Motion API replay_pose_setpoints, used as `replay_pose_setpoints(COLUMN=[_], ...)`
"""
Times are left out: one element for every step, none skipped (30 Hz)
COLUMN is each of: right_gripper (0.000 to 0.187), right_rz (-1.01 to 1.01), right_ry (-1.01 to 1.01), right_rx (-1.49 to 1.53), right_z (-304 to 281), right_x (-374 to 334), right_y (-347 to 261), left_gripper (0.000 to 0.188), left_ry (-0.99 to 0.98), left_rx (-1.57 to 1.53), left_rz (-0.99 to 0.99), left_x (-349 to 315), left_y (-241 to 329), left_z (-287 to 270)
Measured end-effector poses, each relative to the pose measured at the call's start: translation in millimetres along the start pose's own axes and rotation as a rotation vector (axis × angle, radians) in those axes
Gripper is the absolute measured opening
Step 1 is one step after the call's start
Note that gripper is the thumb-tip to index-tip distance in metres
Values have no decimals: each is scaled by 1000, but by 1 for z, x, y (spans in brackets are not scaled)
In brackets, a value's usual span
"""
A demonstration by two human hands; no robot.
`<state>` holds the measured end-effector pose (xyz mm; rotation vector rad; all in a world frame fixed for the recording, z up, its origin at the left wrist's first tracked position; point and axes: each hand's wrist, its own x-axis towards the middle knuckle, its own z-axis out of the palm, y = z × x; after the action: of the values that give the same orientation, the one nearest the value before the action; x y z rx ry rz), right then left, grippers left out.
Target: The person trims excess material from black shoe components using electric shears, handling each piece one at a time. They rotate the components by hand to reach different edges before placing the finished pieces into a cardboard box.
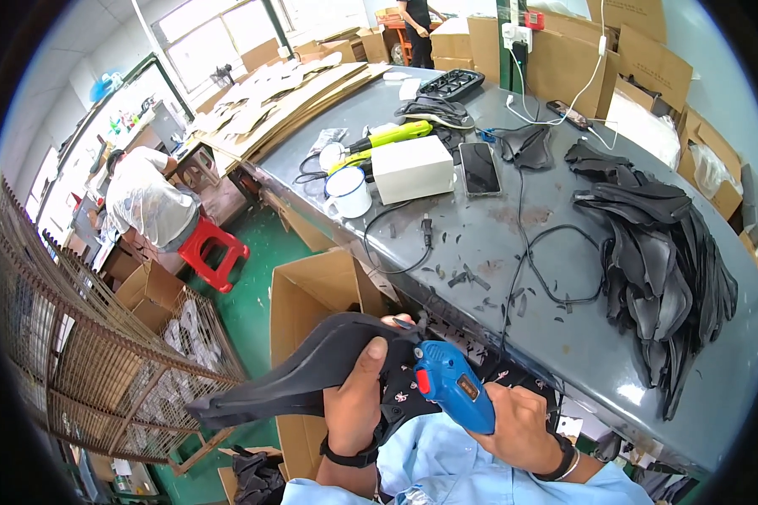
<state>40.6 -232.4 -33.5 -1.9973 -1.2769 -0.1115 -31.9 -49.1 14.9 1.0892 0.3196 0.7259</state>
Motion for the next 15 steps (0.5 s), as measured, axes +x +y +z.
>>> replay_pose_setpoints(right_gripper=[47, 48, 48, 50, 52, 52, 52, 52, 52, 52, 52, 52, 53, 55, 55], right_rz=[6, 10, 9, 22, 38, 39, 51, 62, 62, 61, 61, 61, 58, 56, 57], right_ry=[-19, -35, -35, -29, -23, -24, -33, -42, -44, -39, -34, -35, -62, -90, -90], right_rx=[-2, -4, -4, 32, 68, 68, 52, 37, 37, 65, 93, 93, 87, 79, 79], right_z=[-2, -3, -2, 0, 1, 0, -3, -4, -3, -1, 0, -1, -1, -2, -2], right_x=[1, 2, 1, -1, -2, -2, -1, 0, -1, -2, -2, -2, -1, 0, 1], right_y=[-1, -2, -2, 0, 1, 1, 0, -1, -1, 0, 0, 0, 1, 1, 1], left_gripper=[35, 38, 38, 38, 39, 39, 39, 38, 36, 35, 35, 35, 34, 34, 33], left_ry=[17, 33, 34, 64, 93, 112, 113, 135, 156, 186, 187, 185, 183, 183, 175], left_rx=[91, 183, 184, 14, -156, -166, -166, -86, -6, -15, -15, -12, -8, -8, -30], left_rz=[66, 134, 135, 177, 215, 211, 210, 198, 185, 176, 176, 191, 206, 206, 201], left_x=[0, 1, -1, -4, -6, -4, -2, -2, -2, -3, -4, -3, -3, -3, -3], left_y=[-3, -6, -10, -16, -18, -10, -10, -10, -10, -12, -13, -15, -17, -19, -21], left_z=[-1, -3, -7, -12, -13, -9, -8, -8, -8, -6, -5, -5, -5, -5, -4])
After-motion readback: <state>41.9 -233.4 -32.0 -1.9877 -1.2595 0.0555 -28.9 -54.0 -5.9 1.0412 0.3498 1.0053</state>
